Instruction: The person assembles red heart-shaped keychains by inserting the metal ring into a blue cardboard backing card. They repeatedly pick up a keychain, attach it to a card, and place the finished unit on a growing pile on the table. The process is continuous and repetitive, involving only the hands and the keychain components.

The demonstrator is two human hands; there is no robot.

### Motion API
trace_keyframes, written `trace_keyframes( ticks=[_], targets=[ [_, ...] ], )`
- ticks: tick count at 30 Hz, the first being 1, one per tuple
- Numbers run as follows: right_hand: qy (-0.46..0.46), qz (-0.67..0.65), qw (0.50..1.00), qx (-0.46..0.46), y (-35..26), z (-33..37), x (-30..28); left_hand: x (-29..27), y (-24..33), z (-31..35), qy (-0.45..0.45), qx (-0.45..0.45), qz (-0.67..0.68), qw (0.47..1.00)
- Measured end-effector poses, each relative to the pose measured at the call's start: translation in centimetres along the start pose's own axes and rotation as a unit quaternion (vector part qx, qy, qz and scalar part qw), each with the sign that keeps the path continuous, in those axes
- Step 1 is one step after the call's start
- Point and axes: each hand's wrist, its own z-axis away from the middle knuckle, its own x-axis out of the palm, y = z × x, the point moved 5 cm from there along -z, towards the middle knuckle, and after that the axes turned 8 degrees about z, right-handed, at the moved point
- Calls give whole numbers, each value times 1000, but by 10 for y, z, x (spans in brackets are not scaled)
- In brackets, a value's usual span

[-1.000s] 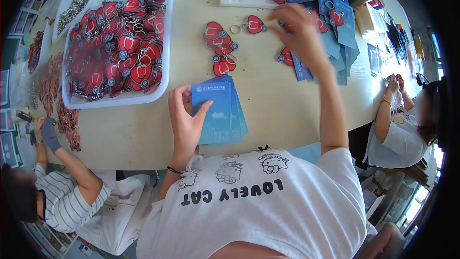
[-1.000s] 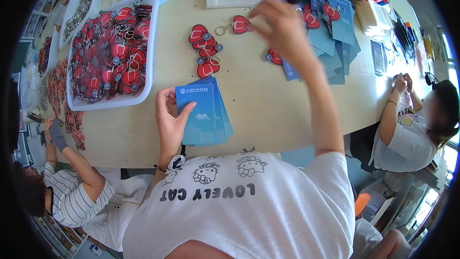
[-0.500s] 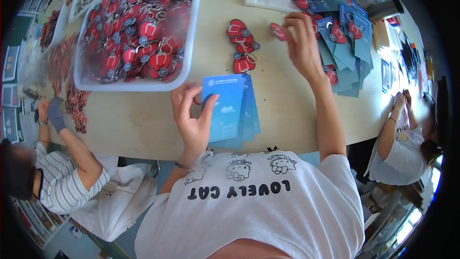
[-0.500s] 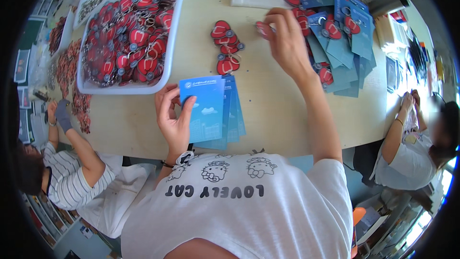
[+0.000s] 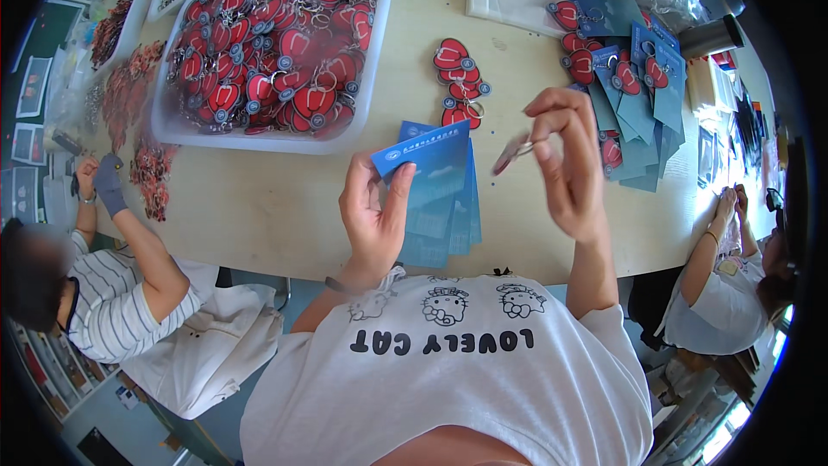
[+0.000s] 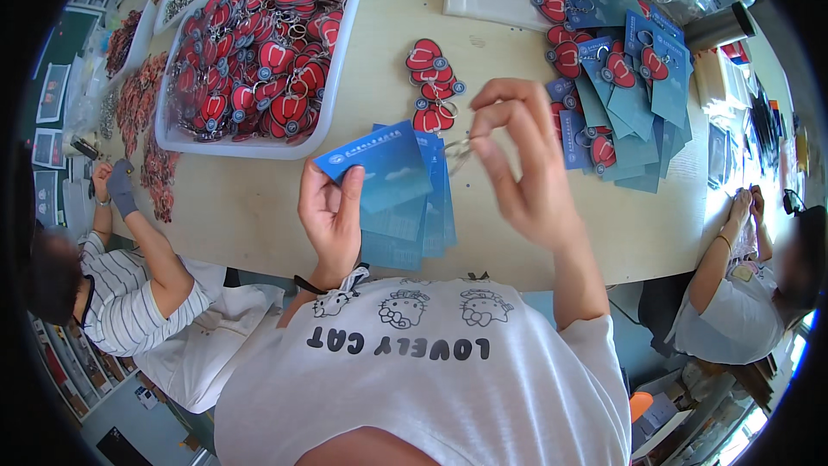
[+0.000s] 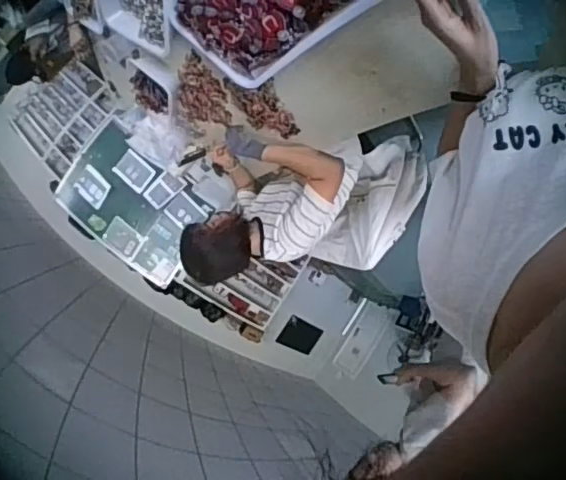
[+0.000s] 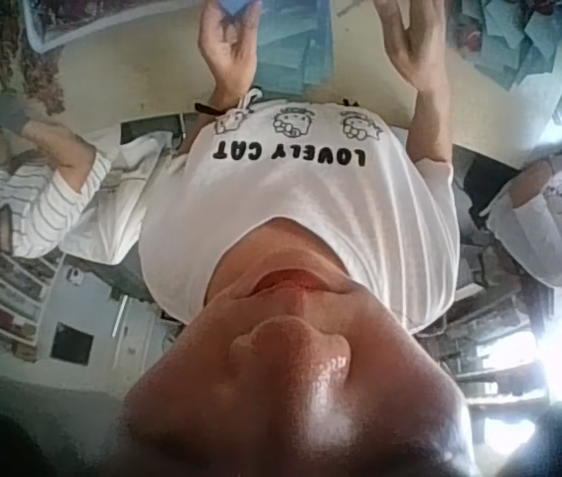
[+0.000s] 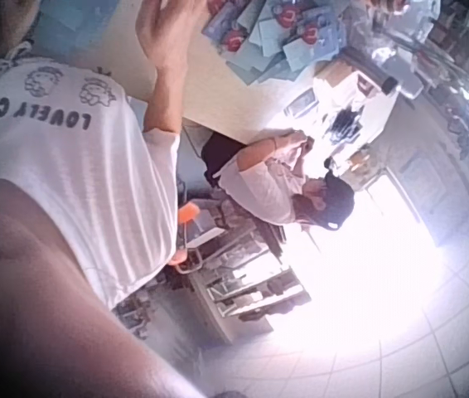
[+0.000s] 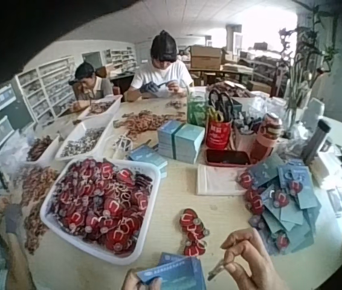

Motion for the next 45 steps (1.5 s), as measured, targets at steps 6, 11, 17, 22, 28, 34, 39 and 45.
trace_keyframes(
  ticks=[6,11,17,22,28,34,39,45],
  targets=[
    [51,14,998,17,-20,-9,34,30,7,-20,-21,-22,140,990],
    [123,79,989,7,-21,-13,34,37,9,-19,-40,-24,199,979],
    [147,16,989,19,-17,-11,39,40,8,-22,-10,-44,209,977],
    [214,-178,959,46,-13,-12,47,43,6,-20,-15,-30,191,981],
    [116,-137,982,50,-14,-15,44,47,5,-19,-47,-46,189,980],
    [48,-217,969,111,-2,-6,42,44,0,-13,-129,-55,98,985],
    [123,-143,974,124,55,5,-46,-2,-2,-13,-169,63,-332,926],
    [222,413,871,145,141,-8,-159,-13,-15,-20,-76,133,-533,832]
  ],
)
